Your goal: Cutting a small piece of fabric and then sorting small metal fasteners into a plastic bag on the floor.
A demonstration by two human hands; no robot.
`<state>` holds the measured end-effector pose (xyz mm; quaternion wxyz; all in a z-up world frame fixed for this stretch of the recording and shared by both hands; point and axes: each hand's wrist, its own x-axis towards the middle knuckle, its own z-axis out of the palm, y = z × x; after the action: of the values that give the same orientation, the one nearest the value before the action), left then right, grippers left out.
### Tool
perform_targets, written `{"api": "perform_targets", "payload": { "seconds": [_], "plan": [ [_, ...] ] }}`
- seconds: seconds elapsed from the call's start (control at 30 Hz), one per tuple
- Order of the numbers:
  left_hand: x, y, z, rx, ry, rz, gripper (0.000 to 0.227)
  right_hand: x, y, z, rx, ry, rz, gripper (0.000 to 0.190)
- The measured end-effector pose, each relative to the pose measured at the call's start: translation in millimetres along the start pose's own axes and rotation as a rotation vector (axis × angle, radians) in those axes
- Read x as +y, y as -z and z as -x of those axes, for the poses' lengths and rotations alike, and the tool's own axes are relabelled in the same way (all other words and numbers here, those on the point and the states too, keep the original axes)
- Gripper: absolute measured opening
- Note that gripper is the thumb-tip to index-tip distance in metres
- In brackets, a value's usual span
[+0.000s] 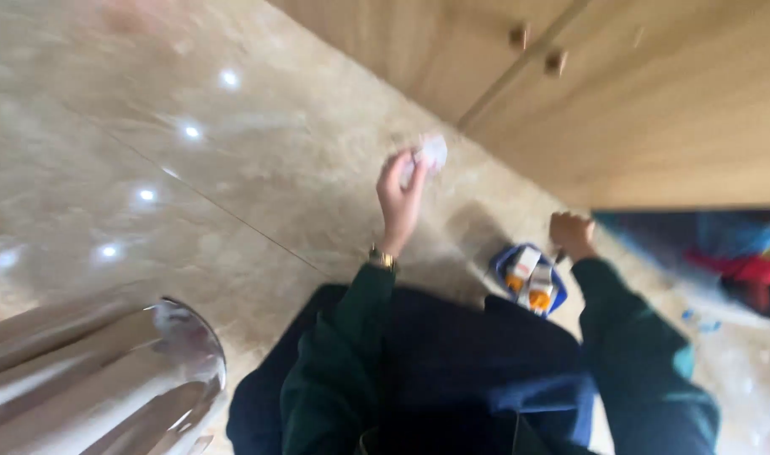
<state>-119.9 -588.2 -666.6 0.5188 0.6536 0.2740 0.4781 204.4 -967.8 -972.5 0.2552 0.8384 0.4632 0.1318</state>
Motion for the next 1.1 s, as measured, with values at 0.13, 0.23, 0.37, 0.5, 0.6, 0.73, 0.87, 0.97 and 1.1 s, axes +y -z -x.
{"api": "perform_targets", "payload": {
  "seconds": [0.13,0.23,0.37,0.5,0.6,0.73,0.87,0.97,1.1],
  "plan": [
    [-101,-32,16,0.105,-0.024,-0.068,0.017,-4,-99,24,-0.811,-0.008,-0.323,0.036],
    [-181,-36,55,0.106,0.124,-0.086,0.026,27,-34,82,-0.91,0.13,-0.547,0.054],
    [-237,-53,98,0.146,0.392,-0.063,0.027,0,-35,43,-0.899,-0.042,-0.777,0.05],
    [-278,-45,117,0.017,0.512,0.03,0.03,-13,10,40,-0.748,0.01,-0.733,0.043],
    [-277,-37,90,0.023,0.611,0.015,0.025,-21,-27,-1,-0.727,0.006,-0.658,0.042],
    [-305,-30,78,-0.115,0.552,-0.053,0.02,-54,28,-59,-0.623,0.048,-0.824,0.041],
    [-320,-25,65,-0.282,0.459,-0.179,0.028,-108,28,-168,-0.406,-0.041,-0.549,0.029],
    [-323,-16,66,-0.321,0.448,-0.191,0.037,-142,40,-235,-0.288,-0.07,-0.534,0.026],
    [-363,-5,61,-0.366,0.427,-0.342,0.044,-136,108,-218,-0.253,-0.129,-0.767,0.026]
  ]
}}
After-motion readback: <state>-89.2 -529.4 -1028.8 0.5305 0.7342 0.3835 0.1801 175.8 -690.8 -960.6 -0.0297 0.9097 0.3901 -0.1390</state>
